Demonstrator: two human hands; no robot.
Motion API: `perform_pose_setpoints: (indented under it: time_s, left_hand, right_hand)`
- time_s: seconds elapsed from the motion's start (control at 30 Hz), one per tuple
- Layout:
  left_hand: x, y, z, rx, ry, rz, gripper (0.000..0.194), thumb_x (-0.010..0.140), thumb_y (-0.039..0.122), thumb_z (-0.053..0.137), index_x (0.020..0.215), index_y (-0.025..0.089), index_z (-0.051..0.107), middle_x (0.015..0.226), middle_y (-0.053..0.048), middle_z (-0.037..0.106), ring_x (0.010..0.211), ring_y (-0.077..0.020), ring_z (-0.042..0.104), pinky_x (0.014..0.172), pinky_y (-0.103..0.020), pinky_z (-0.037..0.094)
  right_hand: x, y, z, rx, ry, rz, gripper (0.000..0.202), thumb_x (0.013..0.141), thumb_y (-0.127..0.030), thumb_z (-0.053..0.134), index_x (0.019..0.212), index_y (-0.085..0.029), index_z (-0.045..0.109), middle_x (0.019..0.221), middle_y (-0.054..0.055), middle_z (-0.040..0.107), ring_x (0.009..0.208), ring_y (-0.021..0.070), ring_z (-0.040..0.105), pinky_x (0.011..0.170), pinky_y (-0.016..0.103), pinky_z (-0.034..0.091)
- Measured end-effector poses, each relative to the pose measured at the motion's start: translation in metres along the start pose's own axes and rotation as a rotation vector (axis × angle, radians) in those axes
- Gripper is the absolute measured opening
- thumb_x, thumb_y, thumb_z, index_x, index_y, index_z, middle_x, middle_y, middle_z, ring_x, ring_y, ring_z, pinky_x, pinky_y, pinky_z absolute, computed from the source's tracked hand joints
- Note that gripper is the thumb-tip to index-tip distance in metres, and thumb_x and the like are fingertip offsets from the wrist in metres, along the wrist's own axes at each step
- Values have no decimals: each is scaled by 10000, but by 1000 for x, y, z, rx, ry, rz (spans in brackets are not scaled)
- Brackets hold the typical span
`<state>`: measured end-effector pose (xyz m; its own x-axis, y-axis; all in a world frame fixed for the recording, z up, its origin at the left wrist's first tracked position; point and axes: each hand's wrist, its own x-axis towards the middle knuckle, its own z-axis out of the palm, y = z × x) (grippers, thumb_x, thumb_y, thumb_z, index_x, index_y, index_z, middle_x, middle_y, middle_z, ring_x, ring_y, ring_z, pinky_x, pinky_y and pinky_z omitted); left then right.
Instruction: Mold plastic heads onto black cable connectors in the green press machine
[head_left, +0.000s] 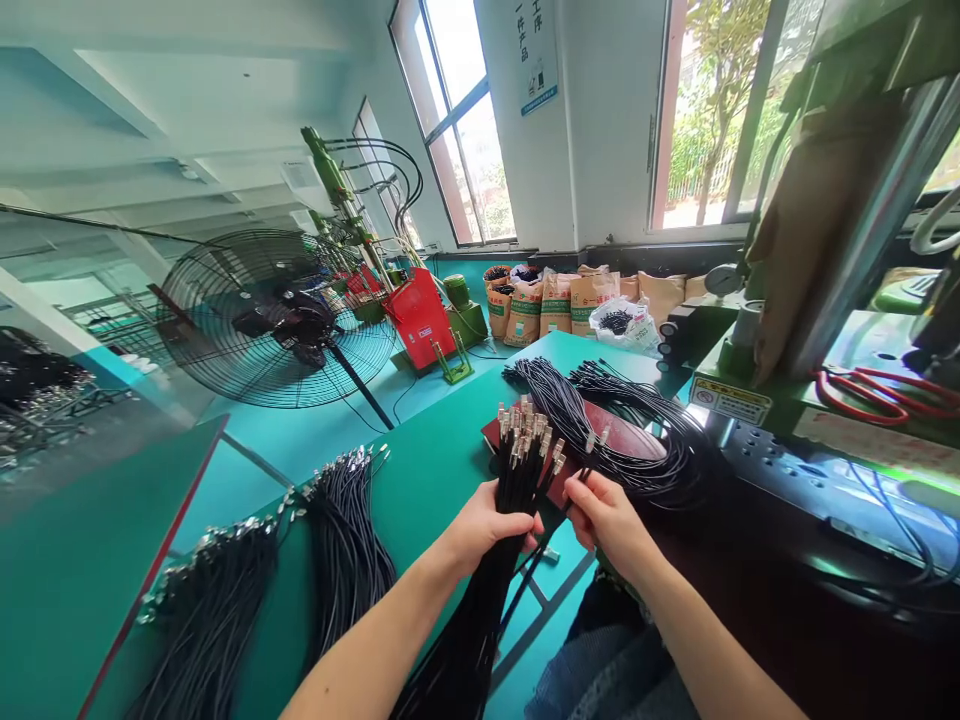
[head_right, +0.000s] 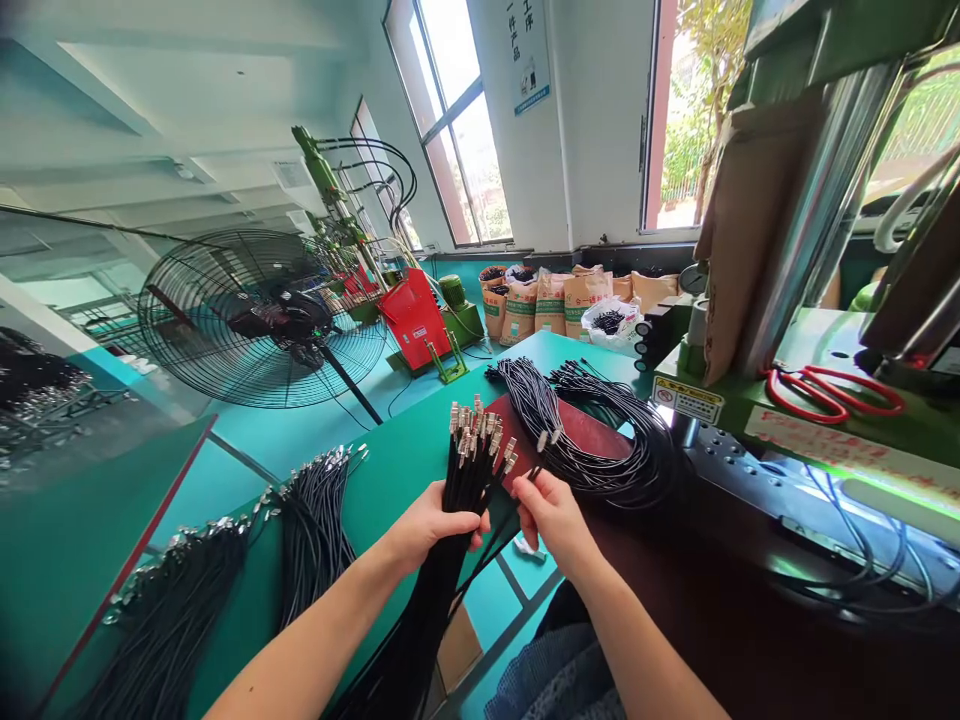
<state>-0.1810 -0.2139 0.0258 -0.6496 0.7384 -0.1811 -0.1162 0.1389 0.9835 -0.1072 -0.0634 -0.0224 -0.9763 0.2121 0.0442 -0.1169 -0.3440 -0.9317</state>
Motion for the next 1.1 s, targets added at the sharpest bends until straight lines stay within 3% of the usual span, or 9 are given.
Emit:
perform_pose_setpoints:
  time_s: [0.13,0.33,0.57,0.67,0.77,0.87,0.97,1.03,1.1]
  left_hand:
    - [-2,9,-2,41,93,14,141,588,194,658,657,78,616,561,-34,589,500,-122,543,520,-251,439]
    - [-5,6,6,-12,79,-1,276,535,150,670,802,119,609,584,20,570,468,-110,520,493,-258,441]
    - [-4,5,-3,55,62,71,159,561,131,654,717,116,630,731,-22,605,670,-129,560,657,-259,465]
    - [-8,7,2,-42,-40,24,257,553,141,665,806,119,630,761,-42,630,675,-149,585,639,-268,473]
    - [-12,8,9,-122,-102,-41,239,594,201,656,809,119,591,655,-40,626,530,-139,575,520,-258,458]
    - [-11,5,12,-72,-63,-17,155,602,196,652,699,120,558,521,-4,572,416,-102,510,431,-219,409]
    - [-4,-4,15,-10,1,14,126,589,168,628,666,125,539,474,20,531,386,-94,479,400,-213,386]
    - [1,-13,17,31,83,56,128,586,159,605,682,136,524,469,36,508,379,-92,464,390,-211,370]
    - [5,-21,20,92,169,114,146,577,143,589,703,146,516,492,43,501,388,-93,459,397,-216,368]
  right_hand:
    - [-4,7,13,-95,-172,-6,284,784,-445,559,741,-175,484,415,-81,459,286,53,381,303,163,244]
    - [5,0,34,141,-37,-87,355,658,-438,697,826,-172,533,469,-95,415,297,8,219,289,176,121]
    - [7,-15,26,167,115,-134,323,678,-433,692,791,-181,526,416,-121,313,303,12,193,303,165,128]
    - [11,-24,21,106,-29,-108,317,683,-424,691,816,-176,545,450,-99,391,305,22,253,298,168,152]
    - [15,-30,19,48,-150,-114,324,692,-429,682,860,-172,576,535,-53,497,364,60,388,323,185,266]
    - [17,-28,20,46,-202,-146,433,616,-444,737,913,-166,589,671,2,586,508,119,522,427,228,414]
    - [17,-19,27,58,-279,-76,561,589,-479,738,1022,-177,549,770,33,614,524,155,555,424,266,449]
    - [18,-12,33,20,-165,-72,548,600,-454,733,1033,-188,526,787,31,613,533,163,561,428,277,462]
    - [19,-5,39,-45,39,-157,552,576,-392,760,1031,-195,516,866,39,618,688,194,594,555,302,505]
